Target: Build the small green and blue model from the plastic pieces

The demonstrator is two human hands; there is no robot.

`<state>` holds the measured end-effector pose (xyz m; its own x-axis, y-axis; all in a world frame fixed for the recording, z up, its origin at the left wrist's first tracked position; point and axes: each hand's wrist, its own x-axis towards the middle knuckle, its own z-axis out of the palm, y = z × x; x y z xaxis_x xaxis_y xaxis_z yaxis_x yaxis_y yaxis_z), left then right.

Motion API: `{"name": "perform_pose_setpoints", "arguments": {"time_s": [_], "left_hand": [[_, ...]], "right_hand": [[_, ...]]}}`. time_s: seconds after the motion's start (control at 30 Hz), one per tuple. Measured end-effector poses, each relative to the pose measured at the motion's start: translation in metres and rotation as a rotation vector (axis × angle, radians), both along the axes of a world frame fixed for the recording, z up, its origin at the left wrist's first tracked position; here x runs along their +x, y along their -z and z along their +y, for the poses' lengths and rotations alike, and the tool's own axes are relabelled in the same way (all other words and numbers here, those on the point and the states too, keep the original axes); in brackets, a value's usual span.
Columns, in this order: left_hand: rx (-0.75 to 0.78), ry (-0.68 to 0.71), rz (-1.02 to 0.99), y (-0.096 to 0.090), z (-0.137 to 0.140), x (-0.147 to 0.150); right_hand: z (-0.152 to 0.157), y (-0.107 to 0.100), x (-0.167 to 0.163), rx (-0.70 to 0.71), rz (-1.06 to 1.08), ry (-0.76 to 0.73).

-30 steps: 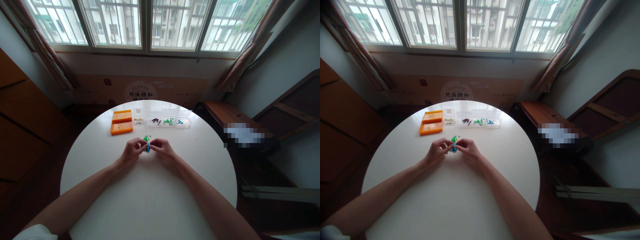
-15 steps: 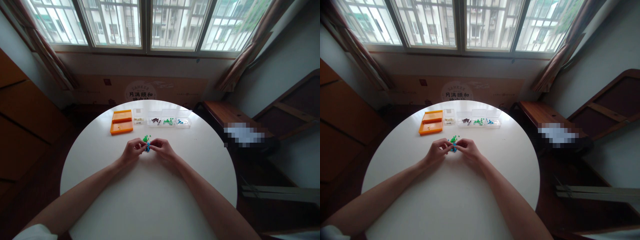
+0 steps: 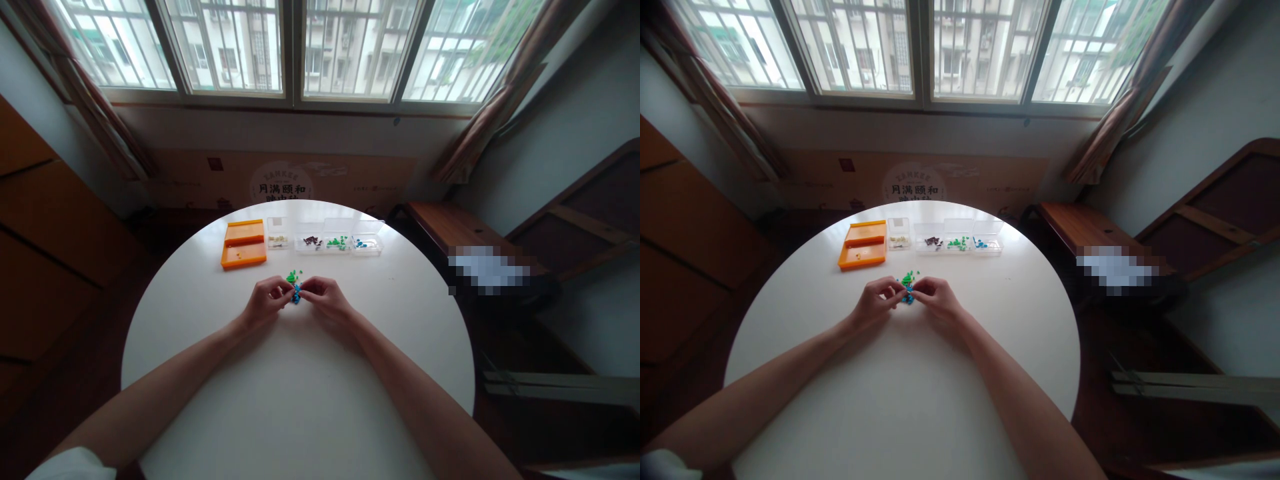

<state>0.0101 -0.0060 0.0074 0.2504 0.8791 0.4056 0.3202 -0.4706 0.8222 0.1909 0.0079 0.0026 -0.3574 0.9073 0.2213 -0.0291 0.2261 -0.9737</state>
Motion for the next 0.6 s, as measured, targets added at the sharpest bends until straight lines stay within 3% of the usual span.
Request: {"name": "perform_pose_setpoints", "arguments": {"time_s": [0.6], "left_hand": [[-0.068,-0.036,0.048,-0.0019,-0.0029,0.0016]], "right_hand": [[-0.0028,-0.0031,0.0013,0.01,-0.054,-0.024]]}}
